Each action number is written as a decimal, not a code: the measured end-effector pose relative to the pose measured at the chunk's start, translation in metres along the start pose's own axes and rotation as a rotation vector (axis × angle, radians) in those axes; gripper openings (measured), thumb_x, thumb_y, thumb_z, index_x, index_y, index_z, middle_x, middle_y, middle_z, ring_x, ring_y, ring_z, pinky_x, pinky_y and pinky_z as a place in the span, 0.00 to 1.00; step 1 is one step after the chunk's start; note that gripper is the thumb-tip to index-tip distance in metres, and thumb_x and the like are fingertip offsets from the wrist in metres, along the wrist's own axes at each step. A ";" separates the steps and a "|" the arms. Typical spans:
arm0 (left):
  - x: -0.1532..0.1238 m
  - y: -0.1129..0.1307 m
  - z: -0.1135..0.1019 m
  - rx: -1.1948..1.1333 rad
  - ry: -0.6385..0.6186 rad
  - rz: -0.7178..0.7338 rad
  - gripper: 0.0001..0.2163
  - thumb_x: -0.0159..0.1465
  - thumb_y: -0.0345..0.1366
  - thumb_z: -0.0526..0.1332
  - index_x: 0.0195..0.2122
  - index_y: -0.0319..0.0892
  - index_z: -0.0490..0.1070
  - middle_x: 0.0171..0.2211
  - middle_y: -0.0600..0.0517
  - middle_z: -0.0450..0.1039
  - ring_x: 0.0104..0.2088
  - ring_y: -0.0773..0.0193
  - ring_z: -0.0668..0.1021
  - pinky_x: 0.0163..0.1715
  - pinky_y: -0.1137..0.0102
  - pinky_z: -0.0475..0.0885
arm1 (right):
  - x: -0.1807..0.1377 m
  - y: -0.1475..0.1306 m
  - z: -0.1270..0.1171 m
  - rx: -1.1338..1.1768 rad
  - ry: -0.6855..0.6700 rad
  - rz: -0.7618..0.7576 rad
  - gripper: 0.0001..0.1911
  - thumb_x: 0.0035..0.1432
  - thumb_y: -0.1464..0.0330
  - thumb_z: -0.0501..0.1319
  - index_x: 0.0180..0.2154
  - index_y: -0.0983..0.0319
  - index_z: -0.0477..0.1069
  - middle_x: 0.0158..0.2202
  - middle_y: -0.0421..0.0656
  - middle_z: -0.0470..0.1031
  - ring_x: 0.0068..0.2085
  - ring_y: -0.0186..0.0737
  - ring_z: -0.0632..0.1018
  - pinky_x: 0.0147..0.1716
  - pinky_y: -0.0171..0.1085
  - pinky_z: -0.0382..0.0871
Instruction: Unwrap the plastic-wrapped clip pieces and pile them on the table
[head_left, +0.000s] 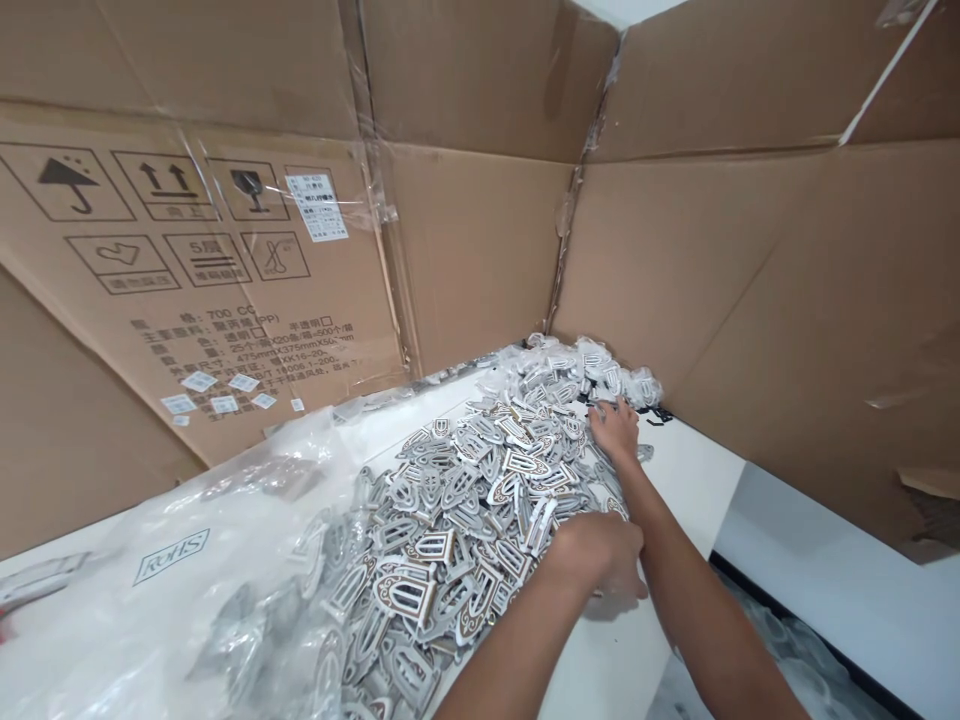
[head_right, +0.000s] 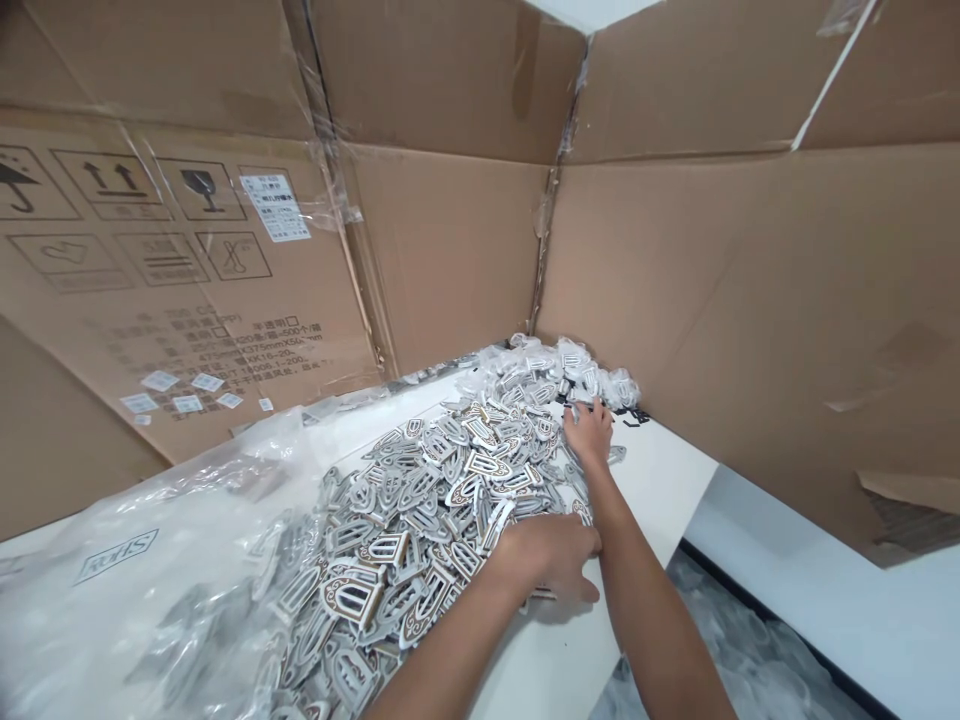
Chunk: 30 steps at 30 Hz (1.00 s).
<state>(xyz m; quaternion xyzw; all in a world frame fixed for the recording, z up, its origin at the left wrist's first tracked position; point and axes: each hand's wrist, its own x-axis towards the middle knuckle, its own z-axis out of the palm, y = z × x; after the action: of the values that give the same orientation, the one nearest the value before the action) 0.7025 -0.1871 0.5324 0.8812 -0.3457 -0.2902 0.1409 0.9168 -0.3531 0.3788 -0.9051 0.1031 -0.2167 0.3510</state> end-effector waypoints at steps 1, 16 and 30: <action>0.000 0.000 0.000 0.002 0.012 -0.004 0.23 0.57 0.42 0.72 0.53 0.40 0.80 0.61 0.33 0.79 0.53 0.39 0.86 0.44 0.58 0.82 | 0.000 0.000 0.000 0.010 0.011 -0.013 0.29 0.66 0.52 0.57 0.56 0.61 0.82 0.75 0.58 0.62 0.74 0.68 0.59 0.72 0.67 0.50; -0.008 -0.006 -0.007 -0.053 0.205 -0.063 0.30 0.66 0.46 0.68 0.68 0.40 0.71 0.63 0.36 0.79 0.61 0.40 0.82 0.58 0.56 0.77 | -0.013 -0.041 -0.030 0.924 0.202 -0.127 0.28 0.62 0.44 0.68 0.51 0.58 0.81 0.63 0.49 0.72 0.62 0.51 0.77 0.65 0.53 0.73; -0.017 -0.071 -0.042 -0.744 1.098 -0.151 0.10 0.74 0.44 0.62 0.36 0.47 0.67 0.27 0.51 0.78 0.33 0.54 0.85 0.36 0.65 0.74 | -0.057 -0.077 -0.031 1.442 -0.671 0.040 0.17 0.40 0.64 0.86 0.29 0.55 0.81 0.34 0.37 0.85 0.34 0.39 0.82 0.37 0.38 0.78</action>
<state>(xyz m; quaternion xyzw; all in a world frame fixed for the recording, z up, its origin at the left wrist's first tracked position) 0.7557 -0.1222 0.5410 0.8154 -0.0380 0.0914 0.5703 0.8543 -0.2955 0.4336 -0.4695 -0.1576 0.0607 0.8666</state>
